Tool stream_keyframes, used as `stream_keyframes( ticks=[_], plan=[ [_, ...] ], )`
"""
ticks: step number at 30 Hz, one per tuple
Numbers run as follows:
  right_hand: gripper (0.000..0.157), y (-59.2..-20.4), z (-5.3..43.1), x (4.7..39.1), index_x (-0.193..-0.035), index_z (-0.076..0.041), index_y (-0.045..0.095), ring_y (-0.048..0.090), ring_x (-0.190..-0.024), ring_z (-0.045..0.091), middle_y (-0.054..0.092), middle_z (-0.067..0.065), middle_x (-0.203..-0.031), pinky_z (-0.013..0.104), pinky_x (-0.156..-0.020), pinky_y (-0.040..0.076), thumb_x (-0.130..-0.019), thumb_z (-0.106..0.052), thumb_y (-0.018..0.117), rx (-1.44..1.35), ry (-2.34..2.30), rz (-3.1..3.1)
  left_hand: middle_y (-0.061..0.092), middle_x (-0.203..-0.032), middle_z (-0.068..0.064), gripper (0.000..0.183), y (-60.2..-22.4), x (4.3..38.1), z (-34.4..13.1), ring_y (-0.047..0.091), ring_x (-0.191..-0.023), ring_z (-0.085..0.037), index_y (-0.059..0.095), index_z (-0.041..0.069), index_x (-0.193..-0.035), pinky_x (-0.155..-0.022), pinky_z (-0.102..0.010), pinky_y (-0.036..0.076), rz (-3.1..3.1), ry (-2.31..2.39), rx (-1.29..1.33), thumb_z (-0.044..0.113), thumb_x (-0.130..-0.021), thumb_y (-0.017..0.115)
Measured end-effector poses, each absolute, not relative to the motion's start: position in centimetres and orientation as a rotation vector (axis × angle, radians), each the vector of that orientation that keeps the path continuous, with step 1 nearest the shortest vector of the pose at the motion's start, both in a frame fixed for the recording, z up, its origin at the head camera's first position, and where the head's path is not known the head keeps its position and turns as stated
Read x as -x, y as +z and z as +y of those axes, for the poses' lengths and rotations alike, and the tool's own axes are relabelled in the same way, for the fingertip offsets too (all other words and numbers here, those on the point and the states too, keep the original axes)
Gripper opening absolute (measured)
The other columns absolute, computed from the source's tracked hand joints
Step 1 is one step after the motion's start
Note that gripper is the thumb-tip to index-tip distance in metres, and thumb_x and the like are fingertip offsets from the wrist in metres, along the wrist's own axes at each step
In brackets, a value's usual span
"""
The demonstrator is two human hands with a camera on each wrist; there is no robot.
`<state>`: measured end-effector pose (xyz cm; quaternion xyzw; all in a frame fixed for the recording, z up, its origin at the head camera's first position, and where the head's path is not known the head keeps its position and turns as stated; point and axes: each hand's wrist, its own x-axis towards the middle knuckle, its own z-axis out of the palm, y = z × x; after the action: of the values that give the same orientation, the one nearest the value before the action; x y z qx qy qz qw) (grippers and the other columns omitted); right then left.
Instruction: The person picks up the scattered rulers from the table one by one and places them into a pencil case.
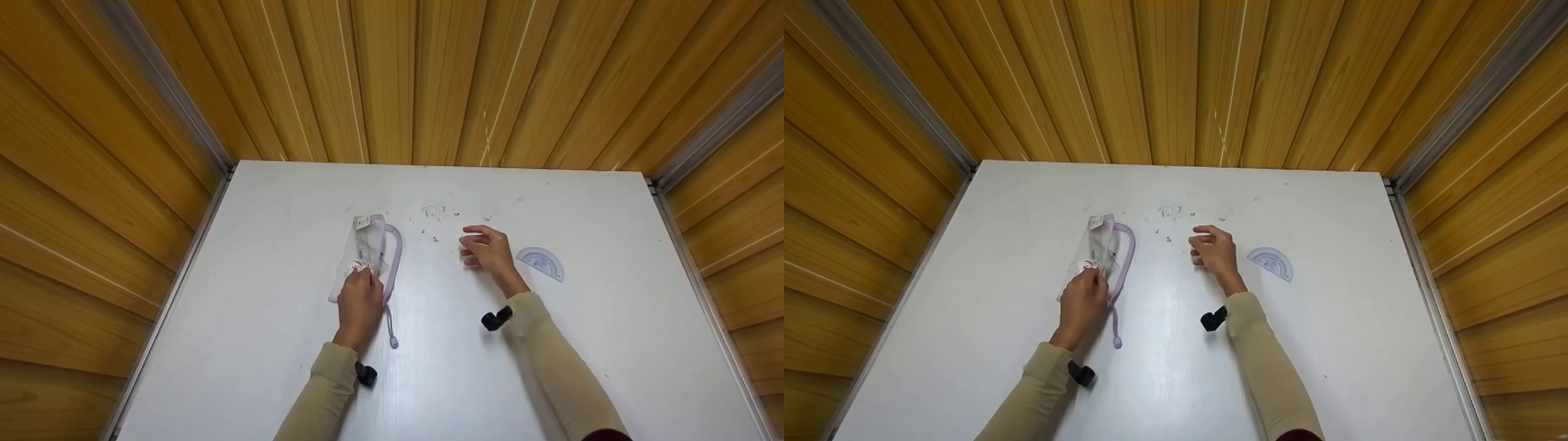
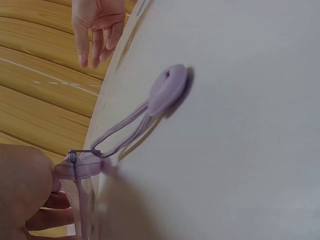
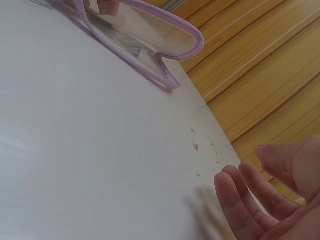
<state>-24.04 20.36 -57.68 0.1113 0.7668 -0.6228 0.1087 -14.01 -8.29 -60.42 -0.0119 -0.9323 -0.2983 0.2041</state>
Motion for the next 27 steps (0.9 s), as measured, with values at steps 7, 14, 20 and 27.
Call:
stream_keyframes(
  ticks=[7,14,20,27],
  plan=[
    [0.042,-58.2,22.8,23.8,-0.128,-0.01,0.061,0.072,-0.083,0.028,0.071,0.015,-0.106,0.039,-0.069,0.057,-0.089,-0.024,0.071,-0.356,-1.875,2.266,0.06,-0.077,-0.01,0.009,-60.5,14.0,-8.2,0.062,-0.067,-0.028,0.061,0.005,-0.083,-0.054,-0.043,0.051,-2.592,-0.823,0.046,0.01,-0.09,0.058],
    [0.045,-58.1,25.5,23.5,-0.131,-0.008,0.058,0.072,-0.086,0.027,0.067,0.019,-0.113,0.039,-0.071,0.057,-0.09,-0.023,0.071,-0.396,-1.955,2.223,0.064,-0.082,-0.014,0.009,-60.4,13.9,-8.2,0.066,-0.075,-0.033,0.063,0.003,-0.085,-0.057,-0.044,0.053,-2.583,-0.793,0.048,0.008,-0.091,0.059],
    [0.049,-58.0,27.9,23.3,-0.132,-0.006,0.057,0.072,-0.087,0.027,0.067,0.019,-0.116,0.039,-0.072,0.057,-0.089,-0.025,0.071,-0.461,-1.971,2.229,0.063,-0.08,-0.013,0.009,-60.4,13.9,-8.2,0.063,-0.071,-0.031,0.064,0.003,-0.086,-0.056,-0.046,0.051,-2.588,-0.806,0.03,0.009,-0.091,0.059],
    [0.05,-57.8,30.4,22.9,-0.133,-0.003,0.055,0.071,-0.089,0.026,0.066,0.021,-0.117,0.038,-0.073,0.057,-0.09,-0.022,0.071,-0.487,-2.013,2.212,0.062,-0.079,-0.013,0.009,-60.6,14.1,-8.1,0.062,-0.071,-0.032,0.062,0.004,-0.083,-0.056,-0.047,0.051,-2.581,-0.802,0.03,0.008,-0.09,0.059]
  ],
)
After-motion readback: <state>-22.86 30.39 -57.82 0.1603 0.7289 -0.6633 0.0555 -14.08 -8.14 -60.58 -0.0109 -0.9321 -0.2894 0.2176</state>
